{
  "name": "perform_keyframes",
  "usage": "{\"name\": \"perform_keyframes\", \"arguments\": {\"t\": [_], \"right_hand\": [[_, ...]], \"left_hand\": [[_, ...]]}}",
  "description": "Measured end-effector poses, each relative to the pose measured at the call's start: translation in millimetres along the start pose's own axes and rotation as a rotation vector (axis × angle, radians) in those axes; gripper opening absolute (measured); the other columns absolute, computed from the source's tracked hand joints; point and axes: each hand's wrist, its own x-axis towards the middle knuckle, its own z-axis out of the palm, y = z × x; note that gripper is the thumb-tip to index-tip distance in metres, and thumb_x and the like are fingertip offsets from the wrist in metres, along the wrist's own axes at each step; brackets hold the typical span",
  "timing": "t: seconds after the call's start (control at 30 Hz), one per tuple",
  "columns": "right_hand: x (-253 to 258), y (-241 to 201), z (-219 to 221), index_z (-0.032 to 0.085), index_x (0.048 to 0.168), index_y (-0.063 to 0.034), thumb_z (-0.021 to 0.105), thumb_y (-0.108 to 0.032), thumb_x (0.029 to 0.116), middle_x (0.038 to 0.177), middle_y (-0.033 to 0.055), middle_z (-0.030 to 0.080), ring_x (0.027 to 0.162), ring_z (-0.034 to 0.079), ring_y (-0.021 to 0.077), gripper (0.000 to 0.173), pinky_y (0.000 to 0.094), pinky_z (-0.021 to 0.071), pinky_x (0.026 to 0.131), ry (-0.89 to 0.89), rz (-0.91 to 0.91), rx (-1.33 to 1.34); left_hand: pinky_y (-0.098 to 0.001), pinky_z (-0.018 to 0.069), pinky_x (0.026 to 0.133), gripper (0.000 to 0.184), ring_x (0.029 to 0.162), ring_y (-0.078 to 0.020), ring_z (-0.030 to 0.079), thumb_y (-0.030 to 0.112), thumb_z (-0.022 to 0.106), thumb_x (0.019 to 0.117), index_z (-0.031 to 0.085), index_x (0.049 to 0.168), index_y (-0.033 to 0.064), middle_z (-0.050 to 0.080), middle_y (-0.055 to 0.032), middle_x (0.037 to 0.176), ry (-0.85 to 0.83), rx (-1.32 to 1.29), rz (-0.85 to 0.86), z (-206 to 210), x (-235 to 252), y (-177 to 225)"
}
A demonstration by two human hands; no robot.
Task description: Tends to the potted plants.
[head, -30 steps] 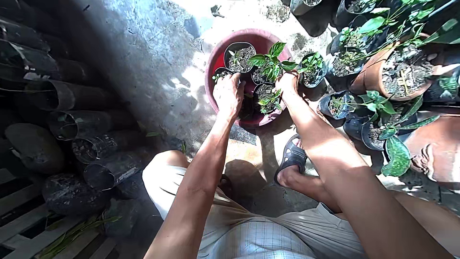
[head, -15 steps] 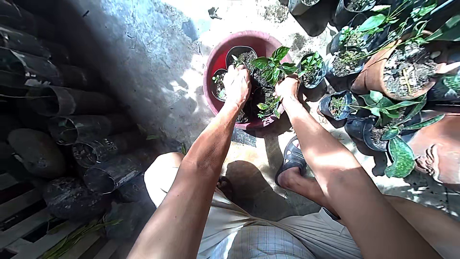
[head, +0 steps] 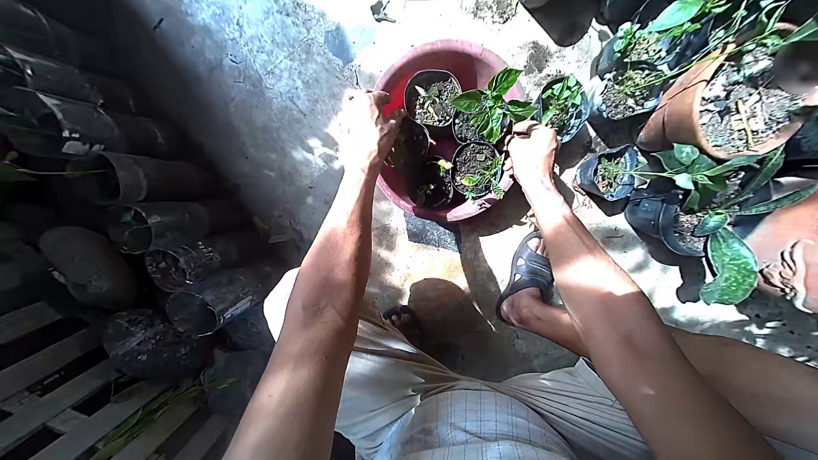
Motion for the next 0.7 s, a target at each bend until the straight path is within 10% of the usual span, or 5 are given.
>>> {"name": "perform_keyframes", "arguments": {"t": [0.2, 0.43, 0.7], "right_hand": [[-14, 29, 3, 0.077, 0.105, -0.0088, 0.073, -0.021, 0.0911, 0.085, 0.0033, 0.074, 0.071, 0.068, 0.0114, 0.02, 0.0366, 0.0582, 0.071, 0.105, -0.163, 0.11], [-28, 56, 8, 0.073, 0.109, -0.0027, 0.061, -0.017, 0.1015, 0.085, 0.0072, 0.072, 0.066, 0.066, 0.0125, 0.02, 0.0321, 0.0571, 0.064, 0.353, -0.207, 0.294], [5, 68, -20, 0.045, 0.146, -0.007, 0.05, -0.034, 0.1095, 0.106, 0.0156, 0.069, 0.077, 0.072, 0.023, 0.046, 0.0376, 0.062, 0.065, 0.278, 0.35, 0.692]], "left_hand": [[-0.0634, 0.0409, 0.108, 0.092, 0.132, -0.0377, 0.054, 0.085, 0.071, 0.0642, 0.071, 0.12, 0.0117, 0.065, -0.0165, 0.131, -0.133, 0.172, -0.02, 2, 5, 23], [-0.0655, 0.0377, 0.109, 0.09, 0.13, -0.0417, 0.055, 0.078, 0.075, 0.0661, 0.069, 0.112, 0.0006, 0.065, -0.0231, 0.127, -0.179, 0.227, -0.023, 6, -2, 45], [-0.07, 0.0415, 0.103, 0.077, 0.13, -0.043, 0.053, 0.077, 0.065, 0.0803, 0.071, 0.123, 0.0131, 0.062, -0.0186, 0.134, -0.026, 0.008, 0.047, 3, -1, 11]]}}
